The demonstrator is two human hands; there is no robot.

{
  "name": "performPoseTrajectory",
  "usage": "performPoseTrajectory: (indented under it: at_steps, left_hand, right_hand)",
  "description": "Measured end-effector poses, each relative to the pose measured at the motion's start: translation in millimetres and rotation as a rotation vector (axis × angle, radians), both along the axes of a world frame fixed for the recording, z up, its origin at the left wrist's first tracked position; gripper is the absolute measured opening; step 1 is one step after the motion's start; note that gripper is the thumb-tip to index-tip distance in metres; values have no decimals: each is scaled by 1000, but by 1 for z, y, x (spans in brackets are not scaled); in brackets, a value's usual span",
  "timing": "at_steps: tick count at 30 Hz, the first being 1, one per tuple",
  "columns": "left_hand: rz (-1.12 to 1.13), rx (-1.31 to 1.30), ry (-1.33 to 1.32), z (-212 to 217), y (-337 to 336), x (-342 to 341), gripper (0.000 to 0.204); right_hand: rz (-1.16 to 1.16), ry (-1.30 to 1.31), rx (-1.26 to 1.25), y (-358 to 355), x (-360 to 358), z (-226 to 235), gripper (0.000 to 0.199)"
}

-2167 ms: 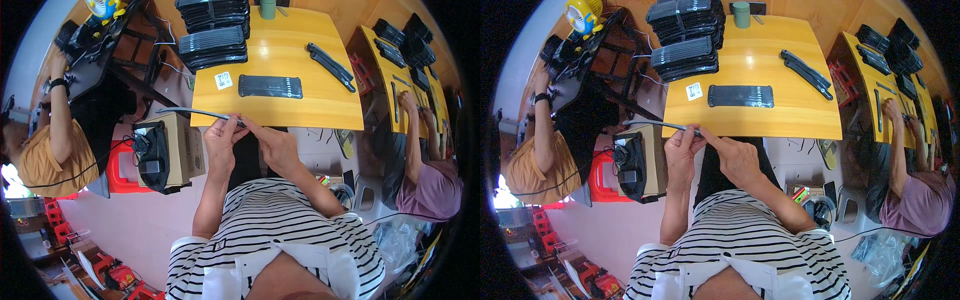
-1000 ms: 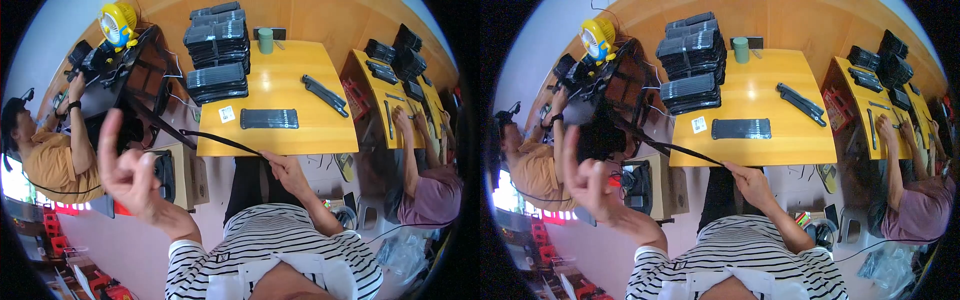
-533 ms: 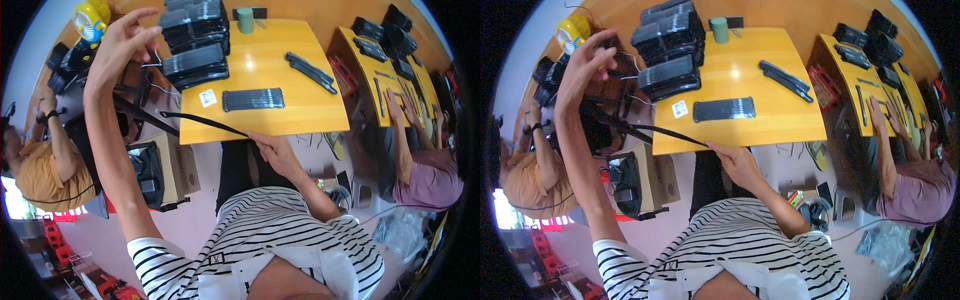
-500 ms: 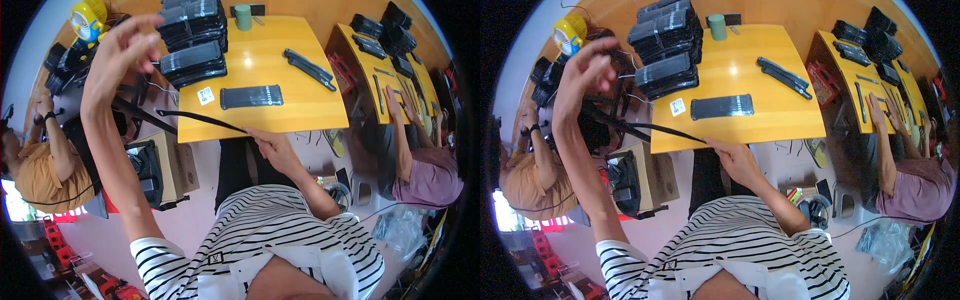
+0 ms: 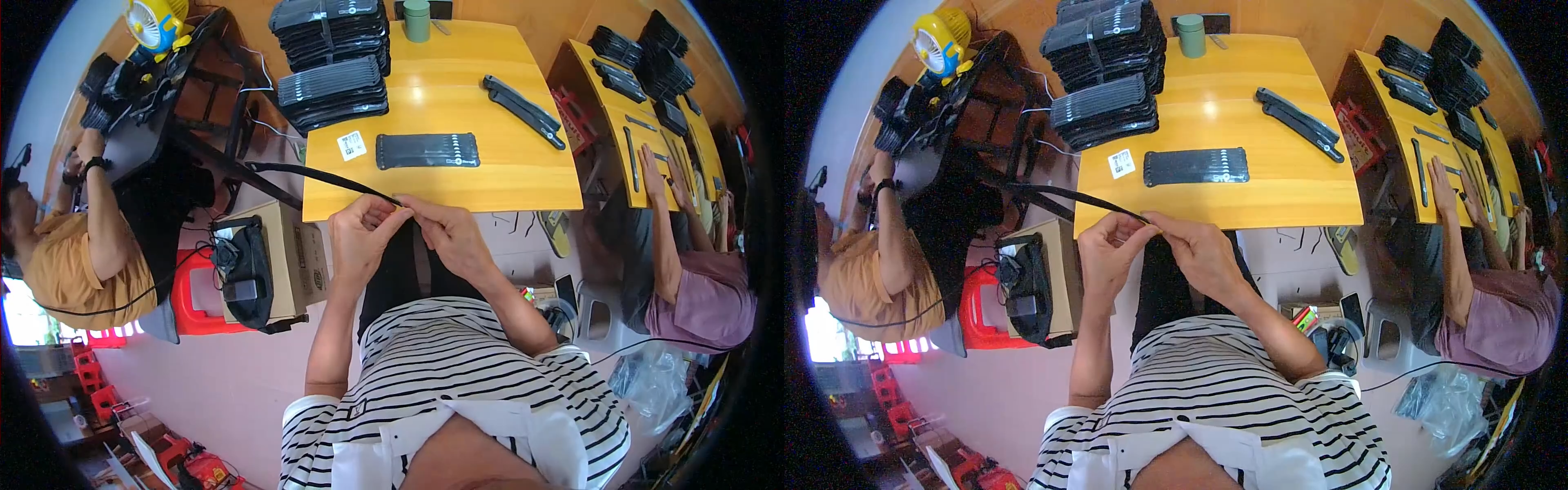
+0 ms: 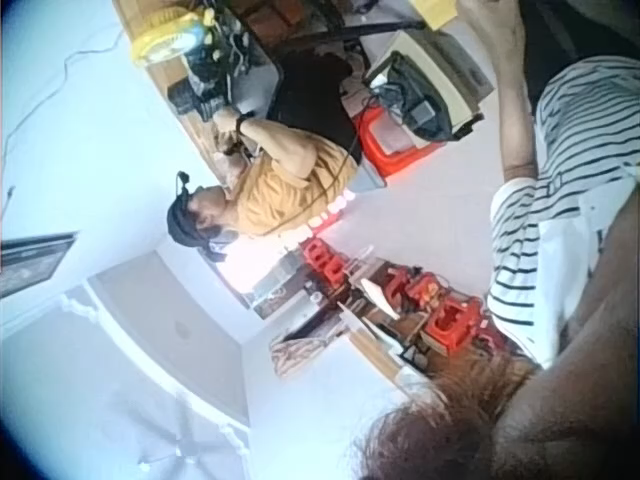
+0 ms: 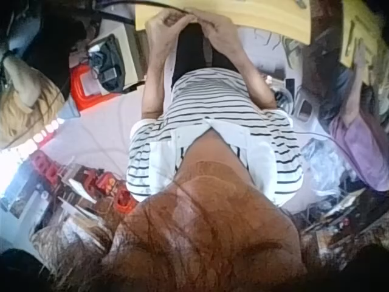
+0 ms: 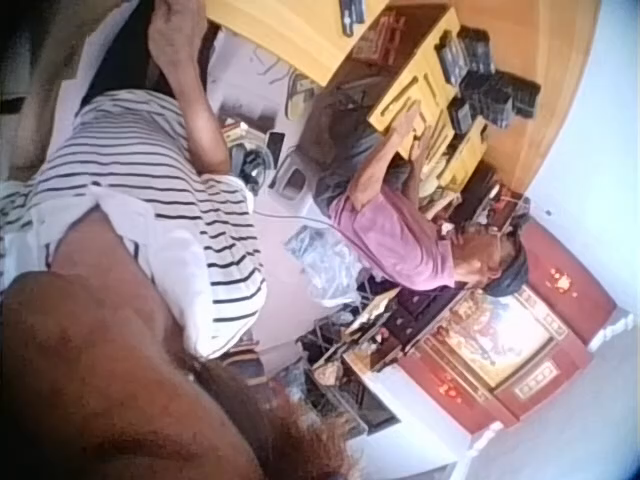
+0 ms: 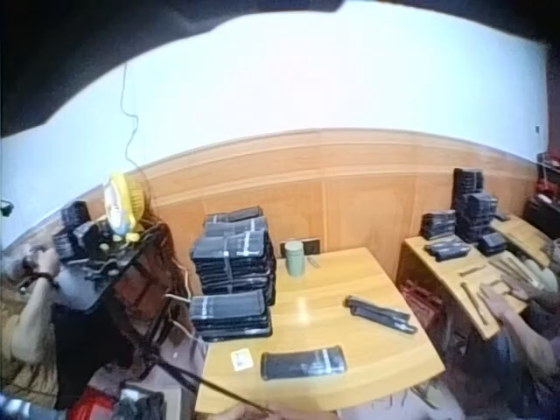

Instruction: Assembling or finishing small black leather components using a manual tool at a workshop desk.

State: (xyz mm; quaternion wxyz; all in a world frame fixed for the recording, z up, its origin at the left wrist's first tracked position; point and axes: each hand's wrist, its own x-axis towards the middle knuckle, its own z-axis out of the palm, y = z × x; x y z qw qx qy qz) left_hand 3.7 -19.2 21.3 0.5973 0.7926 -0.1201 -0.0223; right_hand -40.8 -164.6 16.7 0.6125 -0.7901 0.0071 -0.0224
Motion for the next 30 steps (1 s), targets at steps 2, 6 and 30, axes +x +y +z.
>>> performPoseTrajectory:
  at_steps: [2,6,30]
  left_hand:
    - [10,-41,45,0,0,-2,15]
    - [0,-106,124,0,3,-2,14]
    - [68,-333,216,11,19,-12,6]
  right_hand:
    - [0,-21,20,1,-1,-2,27]
    - [76,39,135,-1,1,-1,29]
    - [305,361,778,9,2,4,33]
